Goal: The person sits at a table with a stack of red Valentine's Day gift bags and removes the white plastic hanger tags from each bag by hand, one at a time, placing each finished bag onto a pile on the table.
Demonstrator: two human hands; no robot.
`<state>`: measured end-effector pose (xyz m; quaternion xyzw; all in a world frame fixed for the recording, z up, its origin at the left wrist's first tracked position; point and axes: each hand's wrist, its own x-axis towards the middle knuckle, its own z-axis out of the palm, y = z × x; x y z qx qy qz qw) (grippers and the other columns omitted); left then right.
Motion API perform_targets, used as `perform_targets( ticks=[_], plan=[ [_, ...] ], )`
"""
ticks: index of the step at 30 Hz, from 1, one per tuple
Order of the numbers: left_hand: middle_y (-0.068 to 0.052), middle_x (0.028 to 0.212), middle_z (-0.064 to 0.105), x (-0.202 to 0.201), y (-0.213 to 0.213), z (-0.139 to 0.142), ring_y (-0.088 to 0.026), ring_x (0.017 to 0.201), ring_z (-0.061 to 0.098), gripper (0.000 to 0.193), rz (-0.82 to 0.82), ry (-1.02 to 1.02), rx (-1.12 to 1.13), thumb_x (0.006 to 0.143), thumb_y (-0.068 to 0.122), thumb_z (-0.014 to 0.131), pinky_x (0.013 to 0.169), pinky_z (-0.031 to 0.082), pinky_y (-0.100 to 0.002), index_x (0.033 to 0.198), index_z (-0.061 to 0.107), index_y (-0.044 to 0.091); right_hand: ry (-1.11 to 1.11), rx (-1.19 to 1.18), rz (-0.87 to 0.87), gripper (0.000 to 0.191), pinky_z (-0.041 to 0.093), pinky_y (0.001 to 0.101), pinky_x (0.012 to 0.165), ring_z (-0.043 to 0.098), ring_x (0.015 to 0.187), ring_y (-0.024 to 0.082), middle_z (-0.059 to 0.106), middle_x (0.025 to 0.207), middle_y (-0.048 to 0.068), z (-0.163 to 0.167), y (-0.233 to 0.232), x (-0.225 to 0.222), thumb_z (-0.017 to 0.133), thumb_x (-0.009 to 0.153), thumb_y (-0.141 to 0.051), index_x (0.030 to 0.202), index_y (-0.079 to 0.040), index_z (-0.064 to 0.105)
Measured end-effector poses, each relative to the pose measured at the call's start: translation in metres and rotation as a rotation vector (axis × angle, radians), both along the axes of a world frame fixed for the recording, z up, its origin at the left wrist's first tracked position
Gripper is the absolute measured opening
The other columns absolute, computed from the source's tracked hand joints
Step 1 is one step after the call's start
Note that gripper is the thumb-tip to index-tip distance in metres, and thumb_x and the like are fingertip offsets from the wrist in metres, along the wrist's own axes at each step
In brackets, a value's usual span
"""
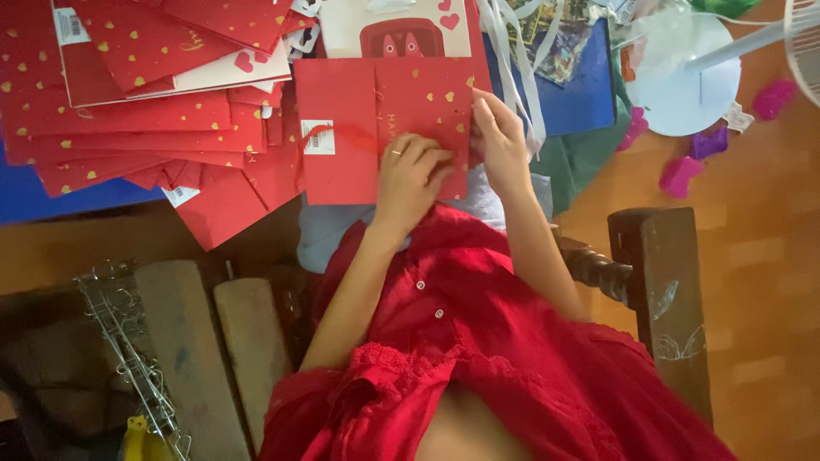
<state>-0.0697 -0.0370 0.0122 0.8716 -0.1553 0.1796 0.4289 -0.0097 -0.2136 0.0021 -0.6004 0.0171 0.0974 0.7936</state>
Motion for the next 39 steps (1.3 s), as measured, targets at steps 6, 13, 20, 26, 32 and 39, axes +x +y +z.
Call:
perform_targets(
  ticks=[6,13,20,26,32,39],
  plan=[
    [-0.001,0.101,0.067,0.004,0.003,-0.012,-0.027,0.108,0.059,0.014,0.046,0.076,-0.040,0.089,0.023,0.079,0.099,0.045,-0.045,0.099,0.075,0.013,0.013,-0.102,0.061,0.038,0.059,0.0343,0.092,0.070,0.108,0.021,0.069,0.123,0.014,0.010,-0.014,-0.022,0.048,0.110,-0.013,0.142,0.005,0.053],
    [-0.007,0.100,0.059,0.003,-0.003,-0.001,-0.032,0.109,0.054,0.032,0.062,0.071,0.019,0.080,0.036,0.086,0.099,0.040,-0.049,0.092,0.069,0.012,-0.116,-0.371,0.121,0.038,0.051,0.0292,0.098,0.064,0.113,0.016,0.071,0.123,0.012,0.015,-0.019,-0.046,0.047,0.104,0.001,0.140,0.003,0.059],
    [-0.009,0.105,0.060,0.002,-0.008,0.005,-0.034,0.112,0.053,0.034,0.101,0.074,-0.015,0.074,0.034,0.085,0.097,0.039,-0.048,0.088,0.065,0.010,-0.275,-0.555,0.181,0.039,0.052,0.0292,0.099,0.067,0.115,0.018,0.071,0.122,0.013,0.030,-0.012,-0.051,0.049,0.099,0.007,0.136,0.002,0.060],
    [-0.008,0.091,0.065,0.006,-0.012,0.005,-0.032,0.099,0.058,0.027,0.100,0.108,-0.022,0.076,0.026,0.081,0.100,0.040,-0.049,0.087,0.062,0.008,-0.426,-0.788,0.171,0.033,0.054,0.0339,0.089,0.071,0.104,0.030,0.070,0.115,0.017,0.038,-0.005,-0.052,0.056,0.099,0.003,0.130,-0.002,0.065],
    [-0.007,0.091,0.068,0.009,0.002,0.000,-0.028,0.097,0.062,0.022,0.033,0.205,-0.258,0.085,0.021,0.074,0.099,0.042,-0.046,0.097,0.062,0.007,-0.494,-0.838,0.199,0.032,0.053,0.0368,0.089,0.068,0.107,0.030,0.072,0.111,0.014,0.046,0.000,-0.050,0.069,0.089,0.000,0.121,-0.003,0.070],
    [-0.007,0.091,0.070,0.009,0.006,0.000,-0.026,0.093,0.064,0.020,0.016,0.236,-0.355,0.087,0.020,0.075,0.092,0.047,-0.041,0.093,0.062,0.006,-0.547,-0.938,0.126,0.017,0.053,0.0388,0.084,0.066,0.099,0.030,0.072,0.098,0.011,0.045,0.013,-0.049,0.073,0.088,-0.001,0.105,-0.002,0.072]
  ],
)
